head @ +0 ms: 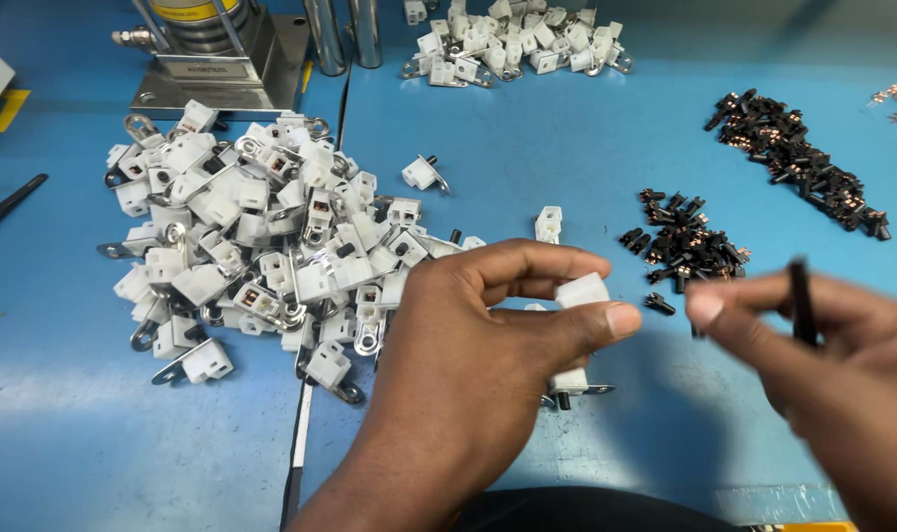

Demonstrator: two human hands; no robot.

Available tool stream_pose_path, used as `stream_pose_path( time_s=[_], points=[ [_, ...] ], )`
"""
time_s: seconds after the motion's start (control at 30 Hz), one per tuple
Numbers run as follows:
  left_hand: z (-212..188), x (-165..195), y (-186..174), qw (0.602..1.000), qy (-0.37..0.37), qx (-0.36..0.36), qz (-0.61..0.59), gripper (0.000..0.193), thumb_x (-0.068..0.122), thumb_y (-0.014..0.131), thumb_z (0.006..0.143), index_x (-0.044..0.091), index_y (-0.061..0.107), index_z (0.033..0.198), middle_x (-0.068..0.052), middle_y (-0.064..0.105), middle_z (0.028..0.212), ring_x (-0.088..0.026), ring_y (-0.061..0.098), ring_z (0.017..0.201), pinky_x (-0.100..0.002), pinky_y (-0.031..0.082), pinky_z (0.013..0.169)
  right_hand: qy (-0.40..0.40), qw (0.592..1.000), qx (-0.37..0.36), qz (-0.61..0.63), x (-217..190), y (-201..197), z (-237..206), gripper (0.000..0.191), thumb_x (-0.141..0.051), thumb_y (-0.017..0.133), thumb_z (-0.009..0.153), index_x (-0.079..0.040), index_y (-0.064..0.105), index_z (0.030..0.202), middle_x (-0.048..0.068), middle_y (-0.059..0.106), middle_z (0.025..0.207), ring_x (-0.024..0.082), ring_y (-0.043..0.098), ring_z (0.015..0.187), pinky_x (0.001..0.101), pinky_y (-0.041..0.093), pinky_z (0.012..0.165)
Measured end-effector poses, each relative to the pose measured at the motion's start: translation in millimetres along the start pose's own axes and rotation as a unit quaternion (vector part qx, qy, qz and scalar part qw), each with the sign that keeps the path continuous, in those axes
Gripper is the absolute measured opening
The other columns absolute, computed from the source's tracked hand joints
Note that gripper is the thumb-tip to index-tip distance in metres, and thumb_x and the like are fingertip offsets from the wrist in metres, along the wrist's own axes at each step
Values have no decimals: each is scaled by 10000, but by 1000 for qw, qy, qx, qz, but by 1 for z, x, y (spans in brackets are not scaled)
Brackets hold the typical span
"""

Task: The person repeatedly picks white plastic housings and small copper-colored metal pieces from piles on a blue workbench. Using tweezers, they insert the metal pieces into the housings and place the assembled units back on the table. The process is continuous and repetitive throughout the clip.

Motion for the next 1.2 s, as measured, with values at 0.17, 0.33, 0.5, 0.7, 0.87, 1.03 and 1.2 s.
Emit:
stream_pose_path(
  time_s=[0.17,0.33,0.5,0.7,0.87,1.03,1.2],
  points=[
    [4,10,2,999,-17,35,7,307,213,867,783,71,746,1027,-37,831,902,-85,726,727,-263,567,580,-158,968,-91,175,-77,15,-11,202,-186,775,971,11,765,1018,8,502,569,45,351,425,254,270,384],
    [1,28,-3,994,-12,90,59,231,205,826,806,65,730,963,-93,830,867,-104,688,621,-282,540,523,-284,958,-36,37,-108,29,-36,161,-169,760,929,-10,746,952,33,704,729,39,539,542,214,415,471],
    [-5,30,-13,986,-28,144,78,156,190,780,844,96,752,966,-55,821,959,-109,717,658,-299,579,527,-488,869,15,-83,-136,34,-76,185,-139,749,953,34,724,894,50,697,917,62,521,586,226,411,495],
    [-2,24,-13,987,-8,130,96,367,267,877,758,133,721,1063,-84,830,1064,-114,742,848,-287,558,663,-190,973,-128,35,-105,35,-21,241,-260,623,1013,-123,749,1166,165,733,949,185,495,626,336,431,557],
    [1,23,-6,995,16,86,55,459,237,855,774,120,673,1179,-93,799,1088,-129,776,853,-292,607,620,-191,905,-238,295,-113,21,11,210,-254,457,1091,-160,522,1266,178,662,1296,265,656,1199,405,535,1032],
    [-1,32,5,997,67,39,20,464,185,836,819,65,646,1225,-94,844,1076,-88,782,803,-245,583,559,-360,866,-242,250,-130,12,-10,194,-263,348,1157,-188,435,1313,212,548,1482,325,575,1501,442,448,1219],
    [0,23,5,999,28,26,25,461,189,831,837,89,644,1246,-79,819,1063,-64,784,775,-224,556,522,-383,873,-212,213,-132,21,-18,238,-305,286,1159,-191,447,1293,198,558,1456,308,605,1451,429,489,1200]
  ],
)
Point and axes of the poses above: each hand's wrist, its own z-axis towards the middle knuckle, its own y-axis out of the palm, x = y × z, the point moved 8 cm from there along z, towards the middle knuckle
